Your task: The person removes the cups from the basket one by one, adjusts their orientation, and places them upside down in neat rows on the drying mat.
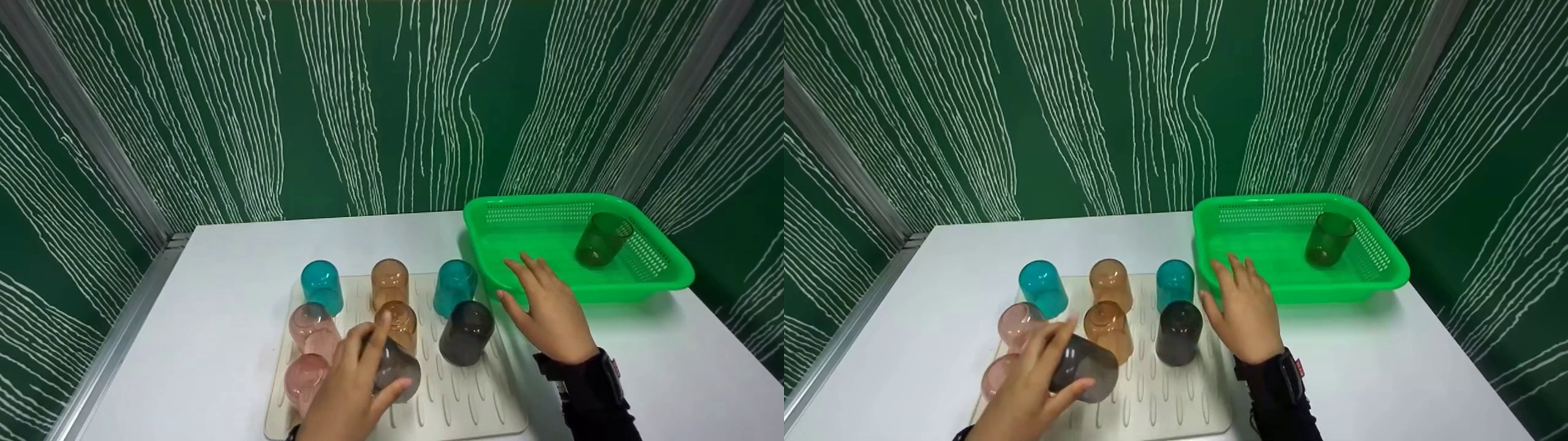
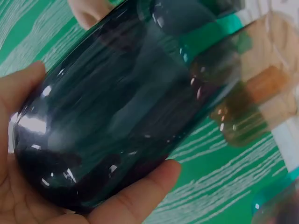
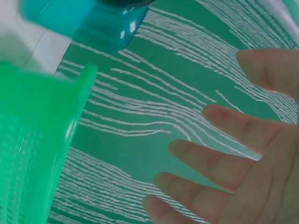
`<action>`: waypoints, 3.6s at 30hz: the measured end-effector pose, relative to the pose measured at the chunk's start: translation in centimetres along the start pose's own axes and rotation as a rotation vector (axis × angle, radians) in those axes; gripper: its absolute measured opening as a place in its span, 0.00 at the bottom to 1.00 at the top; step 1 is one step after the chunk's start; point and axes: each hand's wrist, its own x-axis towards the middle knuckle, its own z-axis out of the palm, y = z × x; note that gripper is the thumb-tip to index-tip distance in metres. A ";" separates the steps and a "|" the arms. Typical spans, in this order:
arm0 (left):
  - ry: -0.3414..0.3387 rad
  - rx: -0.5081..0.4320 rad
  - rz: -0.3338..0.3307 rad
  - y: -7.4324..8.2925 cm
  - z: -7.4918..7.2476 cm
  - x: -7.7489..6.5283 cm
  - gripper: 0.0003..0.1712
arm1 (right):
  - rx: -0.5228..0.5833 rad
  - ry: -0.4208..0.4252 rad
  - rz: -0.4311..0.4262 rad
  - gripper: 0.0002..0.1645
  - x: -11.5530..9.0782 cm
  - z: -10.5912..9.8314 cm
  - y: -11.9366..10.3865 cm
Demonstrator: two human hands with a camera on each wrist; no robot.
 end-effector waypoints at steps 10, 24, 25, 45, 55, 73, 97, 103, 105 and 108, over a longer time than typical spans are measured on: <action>-0.116 0.236 0.111 0.4 3.3 0.2 0.36 | -0.024 -0.068 0.066 0.33 0.0 0.0 0.3; -0.072 0.333 0.200 -0.5 5.7 0.8 0.35 | -0.039 -0.114 0.090 0.31 0.1 0.8 0.7; -0.080 0.334 0.194 -0.5 5.7 0.8 0.35 | -0.043 -0.111 0.089 0.31 0.1 0.9 0.7; -0.064 0.407 0.168 0.3 3.7 0.9 0.40 | -0.084 -0.076 0.098 0.28 0.1 1.3 0.7; 0.021 0.367 -0.014 -1.8 -2.6 0.9 0.43 | -0.084 -0.077 0.097 0.29 0.1 1.2 0.9; 0.222 0.347 -0.308 -10.2 -7.3 0.3 0.47 | -0.023 -0.141 0.109 0.29 0.0 1.5 1.5; 0.116 0.310 -0.414 -10.5 -7.5 -0.4 0.51 | 0.146 -0.254 0.070 0.45 6.0 -3.1 5.8; 0.108 0.306 -0.424 -10.3 -7.2 -0.4 0.51 | 0.132 -0.339 0.171 0.52 8.9 -5.6 9.1; 0.105 0.306 -0.425 -10.3 -7.3 -0.4 0.50 | 0.123 -0.361 0.208 0.54 9.6 -6.1 10.5; 0.100 0.306 -0.424 -10.3 -7.4 -0.4 0.50 | 0.121 -0.379 0.273 0.57 10.2 -6.5 12.7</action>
